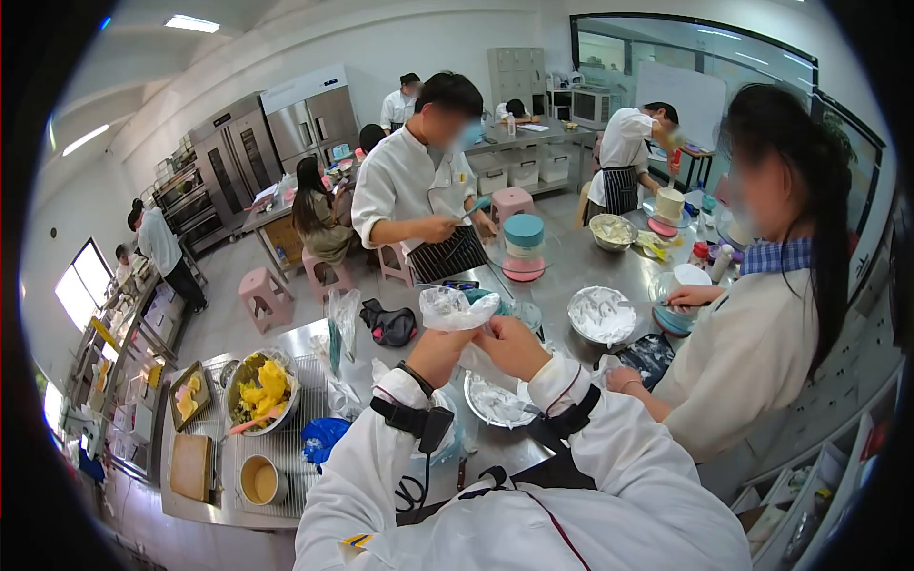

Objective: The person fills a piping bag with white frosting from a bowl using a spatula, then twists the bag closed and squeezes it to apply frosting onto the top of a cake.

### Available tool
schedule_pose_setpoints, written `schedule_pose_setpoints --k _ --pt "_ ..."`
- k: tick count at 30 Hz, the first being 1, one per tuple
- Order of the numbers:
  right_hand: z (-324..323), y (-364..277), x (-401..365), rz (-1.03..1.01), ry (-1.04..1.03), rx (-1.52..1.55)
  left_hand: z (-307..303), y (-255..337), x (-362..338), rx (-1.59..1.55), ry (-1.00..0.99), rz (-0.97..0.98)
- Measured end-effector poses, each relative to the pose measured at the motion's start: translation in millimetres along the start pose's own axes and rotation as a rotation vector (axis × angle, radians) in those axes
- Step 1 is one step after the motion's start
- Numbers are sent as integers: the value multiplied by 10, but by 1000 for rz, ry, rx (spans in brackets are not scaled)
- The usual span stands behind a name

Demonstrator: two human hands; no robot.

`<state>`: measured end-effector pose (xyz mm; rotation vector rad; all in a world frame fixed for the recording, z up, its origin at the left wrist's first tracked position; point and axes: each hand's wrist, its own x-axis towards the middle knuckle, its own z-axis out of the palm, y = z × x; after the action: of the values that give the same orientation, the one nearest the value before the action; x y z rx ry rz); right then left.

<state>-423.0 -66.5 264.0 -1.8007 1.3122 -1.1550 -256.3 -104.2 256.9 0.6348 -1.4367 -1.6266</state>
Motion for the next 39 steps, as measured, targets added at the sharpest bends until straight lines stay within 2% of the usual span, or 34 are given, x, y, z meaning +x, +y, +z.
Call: schedule_pose_setpoints --k 4,6,11,13,15,17,18,20,21,22,24,26,27,29,31,33,35,39 --pt "-27 -6 37 9 -68 -25 -72 -106 43 -90 117 -51" --pt "-31 59 38 11 -112 -20 -63 -57 79 -119 133 -3" --pt "-49 199 85 76 -274 342 -71 -46 80 -184 141 -93" --pt "-64 177 96 118 -293 250 -22 -7 58 -216 156 -138" --pt "-30 128 127 158 -312 156 38 51 41 245 113 -116" --pt "64 120 160 1 -226 479 -9 18 104 172 50 -97" --pt "66 149 168 -1 -222 480 -33 7 143 98 -11 -74" --pt "46 124 198 310 -225 423 -51 5 179 83 17 -134" --pt "24 109 193 309 -226 423 -60 4 181 64 49 -199" --pt "-32 -31 151 278 -240 437 -76 18 180 64 50 -198" --pt "-31 -16 173 246 -253 453 -99 64 172 388 -98 -122" --pt "59 237 300 -170 -244 388 52 209 110 335 -89 -104" --pt "89 325 332 -170 -246 388 106 252 96 281 -80 -87" --pt "130 373 352 53 -210 449 74 216 137 302 -44 -101" --pt "107 382 365 92 -219 422 26 144 181 325 -8 -116" --pt "72 326 383 130 -226 395 -7 68 233 359 17 -26" --pt "21 149 357 301 -191 220 -7 44 270 426 49 -29" --pt "31 339 491 196 -197 276 -6 109 332 541 49 -84"
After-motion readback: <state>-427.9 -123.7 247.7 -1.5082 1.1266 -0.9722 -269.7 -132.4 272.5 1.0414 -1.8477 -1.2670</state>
